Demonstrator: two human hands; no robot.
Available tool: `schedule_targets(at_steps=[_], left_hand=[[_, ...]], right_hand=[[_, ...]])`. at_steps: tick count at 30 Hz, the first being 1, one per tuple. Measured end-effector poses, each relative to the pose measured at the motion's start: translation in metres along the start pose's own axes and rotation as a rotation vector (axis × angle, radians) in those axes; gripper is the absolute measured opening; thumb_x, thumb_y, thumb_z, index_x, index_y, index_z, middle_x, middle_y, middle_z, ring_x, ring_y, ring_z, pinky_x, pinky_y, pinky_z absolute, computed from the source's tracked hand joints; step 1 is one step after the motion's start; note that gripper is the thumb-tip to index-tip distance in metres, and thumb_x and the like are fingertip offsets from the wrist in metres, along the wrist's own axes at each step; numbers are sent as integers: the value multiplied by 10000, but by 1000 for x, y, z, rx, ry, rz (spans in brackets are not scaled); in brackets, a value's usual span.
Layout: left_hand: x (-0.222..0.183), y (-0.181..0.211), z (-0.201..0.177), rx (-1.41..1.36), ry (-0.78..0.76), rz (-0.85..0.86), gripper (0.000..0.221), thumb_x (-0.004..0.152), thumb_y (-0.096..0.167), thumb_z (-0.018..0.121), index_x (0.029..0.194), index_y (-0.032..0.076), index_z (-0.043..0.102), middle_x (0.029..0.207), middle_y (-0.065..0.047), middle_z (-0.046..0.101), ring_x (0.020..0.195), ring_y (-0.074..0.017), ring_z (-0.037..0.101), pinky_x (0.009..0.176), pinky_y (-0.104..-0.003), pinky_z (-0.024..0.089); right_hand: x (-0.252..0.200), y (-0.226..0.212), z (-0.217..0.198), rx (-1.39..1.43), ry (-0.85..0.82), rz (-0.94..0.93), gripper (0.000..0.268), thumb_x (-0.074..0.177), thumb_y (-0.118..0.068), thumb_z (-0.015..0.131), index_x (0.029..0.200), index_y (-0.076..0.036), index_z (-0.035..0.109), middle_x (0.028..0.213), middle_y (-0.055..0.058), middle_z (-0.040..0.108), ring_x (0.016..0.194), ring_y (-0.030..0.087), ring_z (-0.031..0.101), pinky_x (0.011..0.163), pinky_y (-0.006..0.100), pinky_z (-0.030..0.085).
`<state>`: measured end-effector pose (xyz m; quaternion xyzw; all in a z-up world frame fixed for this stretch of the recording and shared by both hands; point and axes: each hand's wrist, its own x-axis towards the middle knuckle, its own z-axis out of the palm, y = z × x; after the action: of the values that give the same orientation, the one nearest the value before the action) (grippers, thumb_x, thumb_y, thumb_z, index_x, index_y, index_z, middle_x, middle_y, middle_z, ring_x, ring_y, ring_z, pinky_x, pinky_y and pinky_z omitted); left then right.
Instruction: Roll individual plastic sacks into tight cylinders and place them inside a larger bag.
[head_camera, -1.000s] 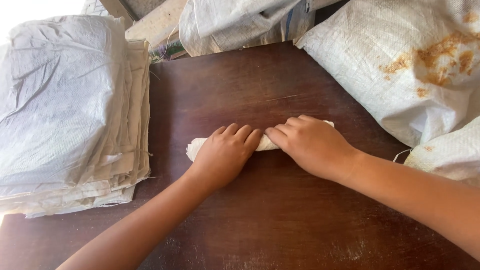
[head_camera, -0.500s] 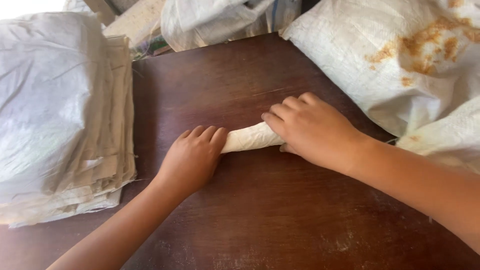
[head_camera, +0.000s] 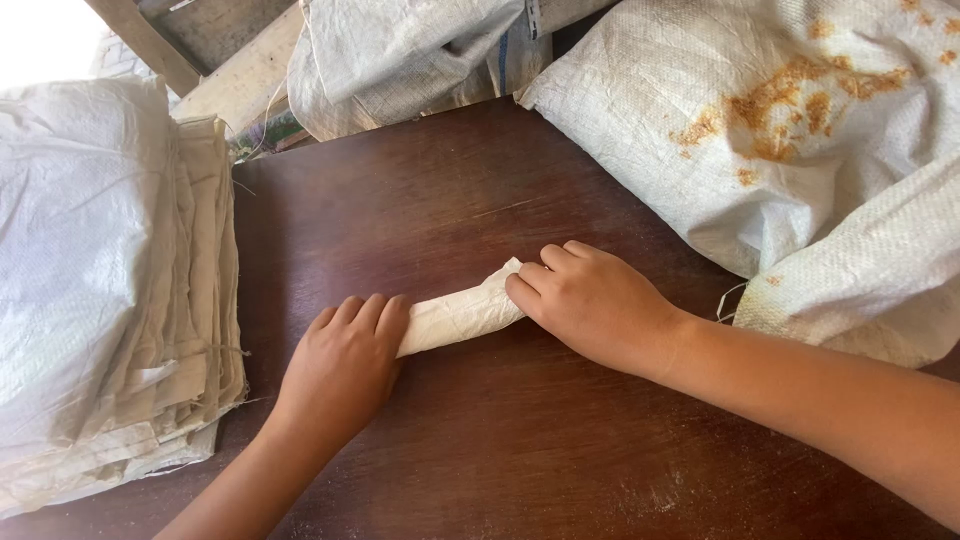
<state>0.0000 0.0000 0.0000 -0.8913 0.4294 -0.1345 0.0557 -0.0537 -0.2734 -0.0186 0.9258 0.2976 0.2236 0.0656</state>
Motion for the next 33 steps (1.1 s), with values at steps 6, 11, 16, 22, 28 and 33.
schedule_targets(at_steps=[6, 11, 16, 22, 28, 33], left_hand=[[0, -14, 2, 38, -150, -26, 423, 806, 126, 755, 1191, 54, 594, 1050, -68, 688, 993, -247, 661, 860, -396, 538], [16, 1, -39, -90, 79, 64, 425, 727, 128, 793, 1123, 68, 652, 991, -56, 694, 952, -262, 657, 837, -418, 528], [59, 39, -54, -169, 192, 294, 502, 668, 127, 800, 1147, 54, 669, 1032, -66, 695, 972, -271, 645, 827, -420, 519], [122, 95, -62, -181, 278, 576, 421, 741, 111, 761, 1154, 82, 687, 1059, -35, 701, 980, -253, 646, 840, -411, 518], [176, 156, -56, -189, 355, 785, 366, 808, 91, 723, 1173, 93, 695, 1089, -31, 721, 996, -230, 674, 884, -409, 547], [206, 197, -47, -245, 509, 841, 347, 880, 94, 732, 1219, 155, 688, 1123, -16, 727, 1068, -208, 689, 978, -399, 572]], right_hand=[[-11, 13, -16, 41, -158, 3, 298, 899, -49, 685, 1196, -33, 673, 1008, 86, 731, 882, 194, 687, 785, 327, 582], [-49, 12, -72, 167, -47, 102, 801, 666, -168, 843, 1418, -126, 571, 1307, 104, 691, 1115, 259, 665, 956, 380, 550], [-124, 9, -89, 139, -70, 277, 834, 646, -132, 873, 1432, -162, 595, 1233, 69, 731, 1084, 245, 694, 896, 354, 577], [-222, -3, -100, 62, 38, 492, 764, 602, -271, 862, 1321, -141, 641, 1129, 68, 761, 1003, 228, 725, 884, 365, 606], [-308, -14, -114, 207, 161, 695, 697, 721, -298, 864, 1345, -110, 617, 1179, 127, 749, 1040, 224, 728, 876, 341, 628], [-373, -19, -95, 239, 216, 851, 692, 681, -117, 789, 1346, -100, 597, 1241, 169, 711, 1088, 284, 726, 906, 405, 622]])
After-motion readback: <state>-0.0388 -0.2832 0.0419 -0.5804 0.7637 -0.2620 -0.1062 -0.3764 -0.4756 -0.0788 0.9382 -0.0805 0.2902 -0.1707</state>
